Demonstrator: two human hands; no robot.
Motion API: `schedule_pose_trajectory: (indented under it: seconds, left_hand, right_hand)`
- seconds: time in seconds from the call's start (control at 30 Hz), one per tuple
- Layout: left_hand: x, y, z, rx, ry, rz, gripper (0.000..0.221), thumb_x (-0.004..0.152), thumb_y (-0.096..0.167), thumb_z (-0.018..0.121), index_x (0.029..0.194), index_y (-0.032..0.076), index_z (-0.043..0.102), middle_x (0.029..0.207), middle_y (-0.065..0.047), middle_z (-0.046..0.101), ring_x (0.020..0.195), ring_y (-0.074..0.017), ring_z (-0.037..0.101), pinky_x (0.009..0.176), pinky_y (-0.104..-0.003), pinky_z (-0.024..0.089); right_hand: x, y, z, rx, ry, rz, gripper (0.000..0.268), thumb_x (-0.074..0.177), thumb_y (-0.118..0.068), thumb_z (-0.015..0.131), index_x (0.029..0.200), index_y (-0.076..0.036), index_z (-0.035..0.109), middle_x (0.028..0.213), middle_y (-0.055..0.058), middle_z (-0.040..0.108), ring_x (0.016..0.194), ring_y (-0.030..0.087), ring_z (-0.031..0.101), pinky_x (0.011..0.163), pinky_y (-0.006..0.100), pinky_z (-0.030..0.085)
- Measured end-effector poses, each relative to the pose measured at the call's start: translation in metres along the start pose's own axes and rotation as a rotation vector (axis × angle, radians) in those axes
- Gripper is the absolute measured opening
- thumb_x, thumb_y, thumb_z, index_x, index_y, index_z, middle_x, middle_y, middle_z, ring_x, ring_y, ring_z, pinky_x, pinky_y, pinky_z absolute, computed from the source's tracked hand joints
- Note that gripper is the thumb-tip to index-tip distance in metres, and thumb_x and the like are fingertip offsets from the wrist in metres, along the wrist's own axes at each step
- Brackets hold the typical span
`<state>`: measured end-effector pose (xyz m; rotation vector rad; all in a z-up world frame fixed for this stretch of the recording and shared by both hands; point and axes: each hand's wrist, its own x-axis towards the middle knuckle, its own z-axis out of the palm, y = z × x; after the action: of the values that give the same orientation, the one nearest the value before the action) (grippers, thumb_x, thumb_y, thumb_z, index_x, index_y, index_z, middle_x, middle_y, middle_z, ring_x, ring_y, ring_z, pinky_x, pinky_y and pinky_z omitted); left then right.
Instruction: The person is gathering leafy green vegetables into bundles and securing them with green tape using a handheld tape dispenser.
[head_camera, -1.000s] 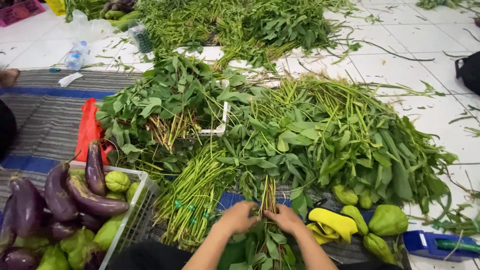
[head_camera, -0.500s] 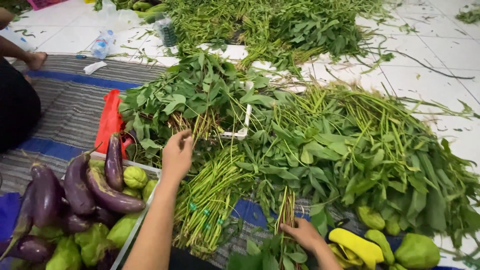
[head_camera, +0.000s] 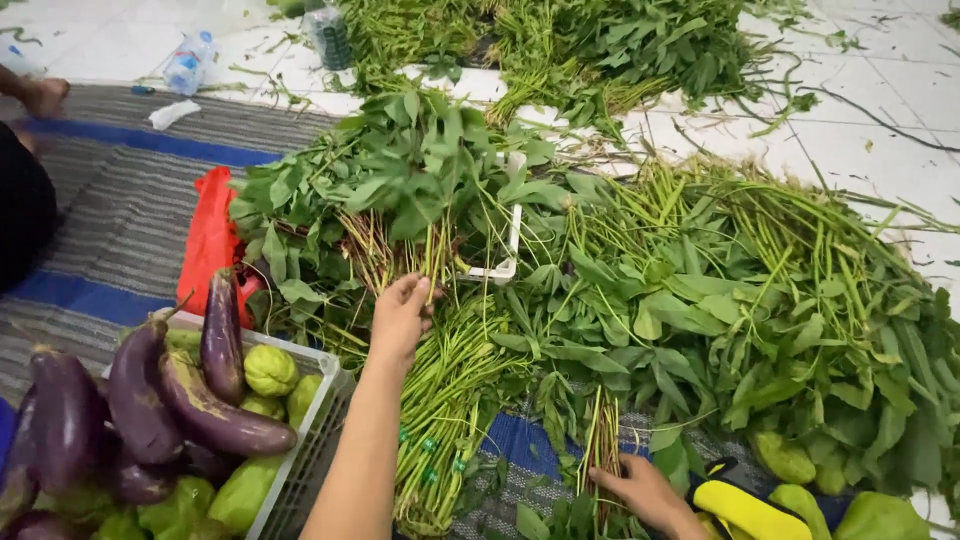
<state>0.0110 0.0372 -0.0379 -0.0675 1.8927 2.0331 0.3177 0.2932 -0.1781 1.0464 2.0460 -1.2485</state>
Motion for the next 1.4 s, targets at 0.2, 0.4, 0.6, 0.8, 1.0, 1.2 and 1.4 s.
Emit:
schedule_pose_trajectory:
  seconds: [0.2,0.4,0.6,0.8,1.0,1.2,1.4]
  left_hand:
    - [0.001,0.005,0.005,0.028,-0.041,0.422,0.034,0.1,0.005,0.056,0.134,-0.001,0.06,0.099,-0.009,0.071,0.083,-0.0127,0.064,0.074,-0.024,0.055]
    - [-0.002,0.013,0.012,0.245,0.098,0.346,0.033,0.099,0.005,0.057,0.132,0.006,0.063,0.094,-0.006,0.071,0.069,-0.0103,0.061,0.061,-0.025,0.054]
    - [-0.009,0.018,0.009,0.448,0.31,0.293,0.019,0.101,0.01,0.06,0.113,0.005,0.073,0.09,-0.004,0.063,0.064,-0.0108,0.055,0.055,-0.026,0.048]
    - [-0.02,0.022,0.009,0.292,0.455,0.623,0.021,0.099,0.0,0.06,0.117,-0.001,0.071,0.093,-0.005,0.058,0.067,-0.0113,0.061,0.059,-0.024,0.054]
    - [-0.027,0.031,0.006,-0.041,0.384,0.597,0.023,0.107,0.006,0.048,0.128,0.0,0.055,0.086,-0.002,0.057,0.072,-0.0086,0.057,0.063,-0.022,0.051]
    - [-0.017,0.036,0.007,0.208,0.225,0.32,0.024,0.104,0.008,0.052,0.121,0.013,0.068,0.092,-0.003,0.064,0.074,-0.0107,0.059,0.064,-0.024,0.05]
    - [-0.016,0.027,-0.001,-0.065,-0.217,0.074,0.036,0.1,0.008,0.041,0.133,0.008,0.056,0.068,-0.003,0.047,0.059,-0.0179,0.054,0.06,-0.032,0.044]
  right_hand:
    - [0.013,0.007,0.0,-0.075,0.007,-0.034,0.044,0.089,-0.048,0.071,0.105,-0.007,0.079,0.076,0.001,0.073,0.064,0.01,0.065,0.066,0.024,0.05]
    - [0.01,0.0,0.0,-0.214,0.007,0.002,0.065,0.087,-0.061,0.066,0.128,-0.011,0.072,0.09,0.001,0.08,0.068,0.008,0.071,0.073,0.023,0.06]
    - [0.025,0.02,0.003,-0.188,0.019,-0.048,0.076,0.087,-0.063,0.068,0.139,-0.009,0.062,0.137,0.01,0.071,0.122,0.021,0.075,0.109,0.038,0.058]
    - [0.004,-0.003,0.001,-0.192,0.008,-0.012,0.051,0.091,-0.055,0.067,0.123,-0.016,0.074,0.09,-0.003,0.08,0.072,0.007,0.074,0.077,0.023,0.06]
    - [0.006,0.002,0.001,-0.175,0.004,-0.002,0.061,0.09,-0.057,0.067,0.134,-0.015,0.067,0.11,0.002,0.082,0.089,0.011,0.08,0.088,0.027,0.063]
    - [-0.004,-0.007,-0.001,-0.179,0.003,-0.021,0.049,0.092,-0.052,0.066,0.125,-0.017,0.074,0.103,-0.001,0.082,0.085,0.01,0.079,0.086,0.026,0.061]
    - [0.019,0.018,0.005,-0.191,0.008,-0.05,0.078,0.091,-0.061,0.066,0.149,-0.011,0.049,0.152,0.012,0.055,0.137,0.026,0.062,0.12,0.049,0.046]
